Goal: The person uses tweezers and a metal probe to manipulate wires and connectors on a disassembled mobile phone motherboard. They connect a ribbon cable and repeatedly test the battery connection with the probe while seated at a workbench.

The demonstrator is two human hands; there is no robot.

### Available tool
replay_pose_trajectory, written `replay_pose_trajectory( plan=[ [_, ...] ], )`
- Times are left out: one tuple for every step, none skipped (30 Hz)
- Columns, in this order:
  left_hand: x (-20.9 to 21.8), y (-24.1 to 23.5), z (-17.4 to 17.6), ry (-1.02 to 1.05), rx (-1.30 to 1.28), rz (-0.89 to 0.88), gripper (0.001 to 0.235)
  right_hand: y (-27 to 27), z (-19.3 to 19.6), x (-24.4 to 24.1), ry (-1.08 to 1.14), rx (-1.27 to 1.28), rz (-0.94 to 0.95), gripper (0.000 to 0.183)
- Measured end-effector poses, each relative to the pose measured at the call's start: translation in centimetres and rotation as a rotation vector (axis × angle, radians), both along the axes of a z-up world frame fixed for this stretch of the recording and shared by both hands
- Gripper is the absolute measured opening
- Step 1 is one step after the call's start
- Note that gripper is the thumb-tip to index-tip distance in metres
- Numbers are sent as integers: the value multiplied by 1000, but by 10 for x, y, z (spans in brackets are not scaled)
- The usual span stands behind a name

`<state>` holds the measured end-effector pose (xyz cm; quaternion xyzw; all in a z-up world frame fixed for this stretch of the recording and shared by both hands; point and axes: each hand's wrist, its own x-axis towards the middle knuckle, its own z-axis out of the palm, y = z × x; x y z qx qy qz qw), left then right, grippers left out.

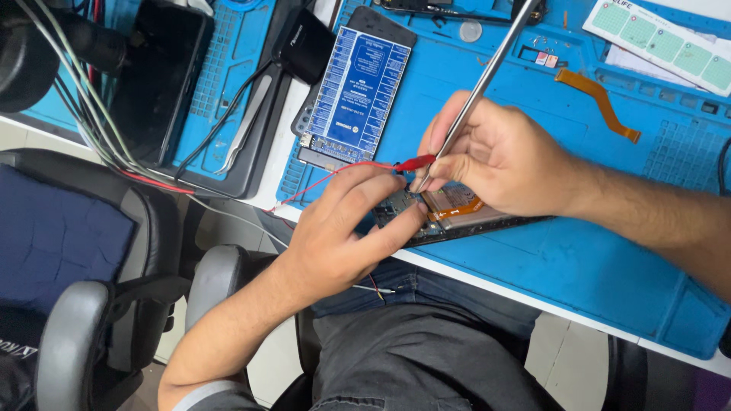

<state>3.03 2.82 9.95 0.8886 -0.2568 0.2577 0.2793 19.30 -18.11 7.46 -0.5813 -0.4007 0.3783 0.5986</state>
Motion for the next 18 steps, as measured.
replay_pose_trajectory(
  plan=[
    [0,0,-1,-8,-2,-2,33,0,0,-1,15,0,-2,14],
    [0,0,-3,-23,-9,0,33,-1,0,-3,-10,-8,-8,14],
    [1,0,-5,-39,-16,5,33,0,0,-3,-37,-17,-11,14],
    [2,0,-6,-55,-23,10,32,0,1,-4,-63,-25,-15,14],
    [2,1,-9,-69,-24,7,33,0,1,-4,-87,-23,-22,13],
    [2,2,-11,-84,-24,4,34,0,1,-4,-111,-21,-29,13],
    [1,2,-13,-93,-24,1,34,0,1,-6,-129,-19,-35,13],
    [-1,2,-15,-88,-31,3,35,0,1,-7,-130,-14,-28,12],
    [0,2,-17,-90,-37,0,35,0,1,-7,-136,-7,-25,12],
    [0,2,-17,-91,-43,-3,35,0,1,-6,-142,-1,-23,11],
    [1,3,-18,-94,-42,-3,35,0,2,-6,-147,-7,-25,11],
    [1,3,-17,-98,-41,-3,36,0,3,-6,-152,-13,-28,11],
    [1,3,-17,-100,-41,-3,36,0,3,-7,-156,-19,-31,12],
    [1,3,-17,-104,-37,-7,36,1,4,-7,-174,-21,-27,11],
    [1,3,-17,-108,-34,-9,37,1,5,-6,-193,-23,-22,11],
    [1,4,-16,-113,-30,-11,37,1,5,-6,-212,-26,-16,11],
    [0,4,-17,-114,-20,-15,37,1,6,-6,-223,-18,-16,11],
    [0,5,-17,-115,-10,-18,38,1,6,-7,-234,-9,-17,12]
  ],
)
